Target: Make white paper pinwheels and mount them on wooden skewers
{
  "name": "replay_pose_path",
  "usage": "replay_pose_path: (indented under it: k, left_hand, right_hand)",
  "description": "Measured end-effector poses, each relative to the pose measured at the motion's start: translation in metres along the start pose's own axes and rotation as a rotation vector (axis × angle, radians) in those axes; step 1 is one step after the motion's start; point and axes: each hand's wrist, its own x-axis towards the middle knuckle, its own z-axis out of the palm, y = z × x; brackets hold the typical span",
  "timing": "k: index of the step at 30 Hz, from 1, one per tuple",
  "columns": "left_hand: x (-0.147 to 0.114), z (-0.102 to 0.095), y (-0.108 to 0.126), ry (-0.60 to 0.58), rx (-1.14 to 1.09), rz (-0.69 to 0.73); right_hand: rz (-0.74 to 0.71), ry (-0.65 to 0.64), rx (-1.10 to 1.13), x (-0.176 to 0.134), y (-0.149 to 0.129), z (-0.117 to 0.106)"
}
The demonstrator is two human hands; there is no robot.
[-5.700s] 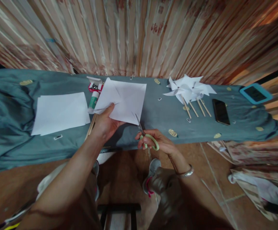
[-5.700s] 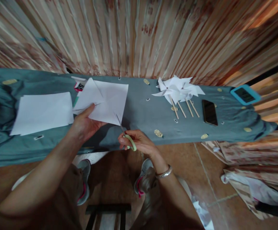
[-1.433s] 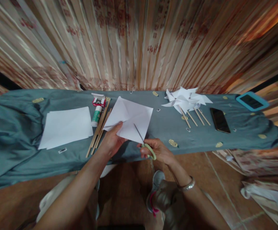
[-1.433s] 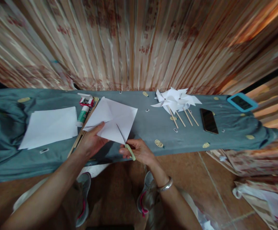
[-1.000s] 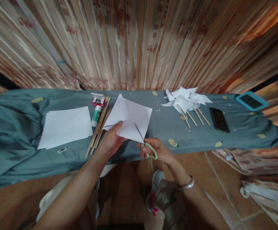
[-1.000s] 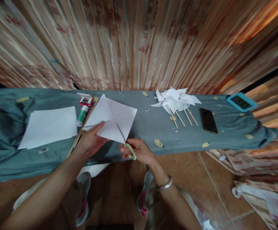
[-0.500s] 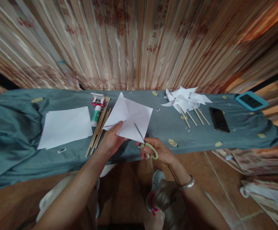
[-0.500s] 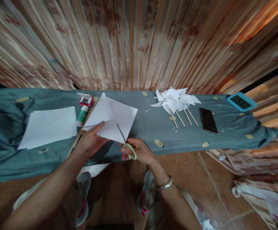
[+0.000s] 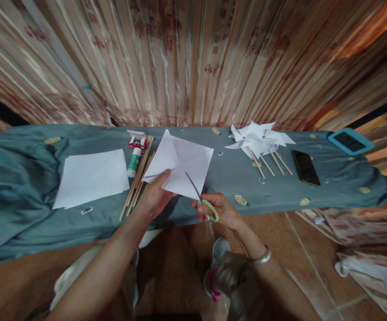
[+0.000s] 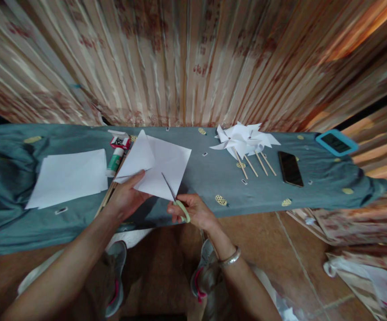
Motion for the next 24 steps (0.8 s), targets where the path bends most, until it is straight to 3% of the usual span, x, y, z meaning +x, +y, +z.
replay_pose_path:
  k: [16,24]
  left_hand:
    - [-0.0018,-0.0014,-0.0018,-0.024,-0.017,0.011]
    - [0.0035,-0.0073,-0.0020,-0.006,-0.020,0.043]
  right_hand:
    - [-0.014,-0.038,0.005,-0.0002,0.0036,-0.0020]
    - [-0.039,-0.165,0.047,-0.0036,0.0075,-0.0053]
